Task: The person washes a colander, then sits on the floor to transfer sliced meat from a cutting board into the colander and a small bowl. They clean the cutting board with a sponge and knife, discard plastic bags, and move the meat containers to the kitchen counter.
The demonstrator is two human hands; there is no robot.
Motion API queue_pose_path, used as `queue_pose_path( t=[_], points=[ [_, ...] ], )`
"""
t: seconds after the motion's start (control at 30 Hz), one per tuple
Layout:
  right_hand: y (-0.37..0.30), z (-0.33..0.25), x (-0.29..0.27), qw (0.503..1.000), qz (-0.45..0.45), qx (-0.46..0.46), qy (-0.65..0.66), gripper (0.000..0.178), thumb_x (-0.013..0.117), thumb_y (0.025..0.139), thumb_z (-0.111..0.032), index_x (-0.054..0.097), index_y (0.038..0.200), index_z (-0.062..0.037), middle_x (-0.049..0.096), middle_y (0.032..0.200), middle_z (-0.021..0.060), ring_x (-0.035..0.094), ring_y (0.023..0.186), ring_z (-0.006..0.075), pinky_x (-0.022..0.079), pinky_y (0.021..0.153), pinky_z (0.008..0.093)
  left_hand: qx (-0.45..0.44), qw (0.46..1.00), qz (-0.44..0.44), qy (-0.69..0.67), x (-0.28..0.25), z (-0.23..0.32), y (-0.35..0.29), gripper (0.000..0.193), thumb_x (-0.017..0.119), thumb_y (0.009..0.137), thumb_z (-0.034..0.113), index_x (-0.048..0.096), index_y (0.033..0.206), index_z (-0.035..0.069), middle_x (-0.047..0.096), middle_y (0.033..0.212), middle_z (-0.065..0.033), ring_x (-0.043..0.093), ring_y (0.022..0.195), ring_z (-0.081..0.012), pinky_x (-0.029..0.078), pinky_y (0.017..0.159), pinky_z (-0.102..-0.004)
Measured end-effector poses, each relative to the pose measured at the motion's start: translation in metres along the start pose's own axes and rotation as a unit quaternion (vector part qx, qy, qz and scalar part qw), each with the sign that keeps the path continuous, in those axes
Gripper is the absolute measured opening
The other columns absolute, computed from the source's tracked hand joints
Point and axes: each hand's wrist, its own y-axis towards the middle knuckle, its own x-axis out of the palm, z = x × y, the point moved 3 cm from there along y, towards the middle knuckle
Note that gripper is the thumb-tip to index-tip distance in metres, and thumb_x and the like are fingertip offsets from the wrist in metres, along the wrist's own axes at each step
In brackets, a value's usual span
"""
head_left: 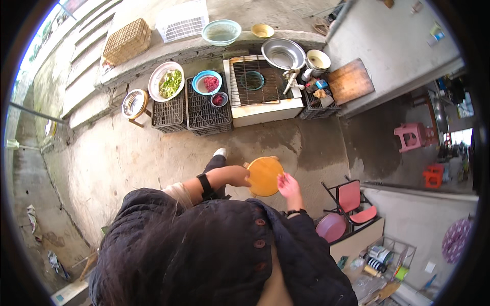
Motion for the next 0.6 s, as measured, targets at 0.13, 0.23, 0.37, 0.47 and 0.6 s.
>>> queue_pose_path(
  t=[0.13,0.23,0.37,0.47,0.6],
  points=[
    [0.044,-0.013,0.131,0.978,-0.074,-0.005,-0.193,0.025,0.061,0.095,-0.026,0.061,0.111,-0.0071,0.067,0.1,0.0115,0.065,0.087,0.0223,0.053,0.071,0.031,-0.06,0.991,0.061,-0.098,-0.042,-0.081,0.007,0.051,0.063,0.085,0.048,0.063,0.113,0.006,0.069,0.102,-0.0161,0.065,0.096,-0.0348,0.05,0.084,-0.0399],
    [0.077,-0.055,0.203,0.968,-0.041,-0.081,-0.234,0.022,0.063,0.093,-0.023,0.062,0.108,-0.008,0.069,0.096,0.0105,0.066,0.083,0.0214,0.054,0.07,0.0315,-0.078,0.987,0.047,-0.136,-0.087,-0.148,0.027,0.043,0.063,0.084,0.045,0.068,0.104,0.007,0.07,0.094,-0.0149,0.066,0.089,-0.034,0.052,0.081,-0.039],
    [0.12,-0.115,0.284,0.977,0.035,-0.137,-0.162,0.02,0.063,0.093,-0.024,0.062,0.103,-0.0069,0.068,0.096,0.0106,0.066,0.083,0.0208,0.055,0.068,0.0298,-0.141,0.966,0.133,-0.17,-0.178,-0.215,0.058,0.037,0.064,0.082,0.039,0.07,0.097,0.006,0.07,0.092,-0.0158,0.068,0.087,-0.0307,0.053,0.079,-0.0386],
    [0.152,-0.157,0.342,0.972,0.017,-0.169,-0.163,0.02,0.062,0.094,-0.024,0.061,0.1,-0.0053,0.068,0.096,0.0124,0.066,0.083,0.0214,0.055,0.067,0.0297,-0.105,0.947,0.21,-0.217,-0.247,-0.231,0.091,0.033,0.066,0.082,0.031,0.068,0.099,0.002,0.07,0.087,-0.0175,0.069,0.084,-0.0308,0.053,0.077,-0.0396],
    [0.206,-0.213,0.402,0.963,0.016,-0.188,-0.191,0.033,0.055,0.098,-0.033,0.057,0.112,-0.0023,0.067,0.1,0.0153,0.066,0.087,0.0239,0.054,0.069,0.0328,-0.092,0.933,0.235,-0.258,-0.313,-0.239,0.167,0.033,0.064,0.085,0.03,0.067,0.101,0.002,0.07,0.094,-0.018,0.068,0.09,-0.0325,0.053,0.081,-0.0389]
  ],
)
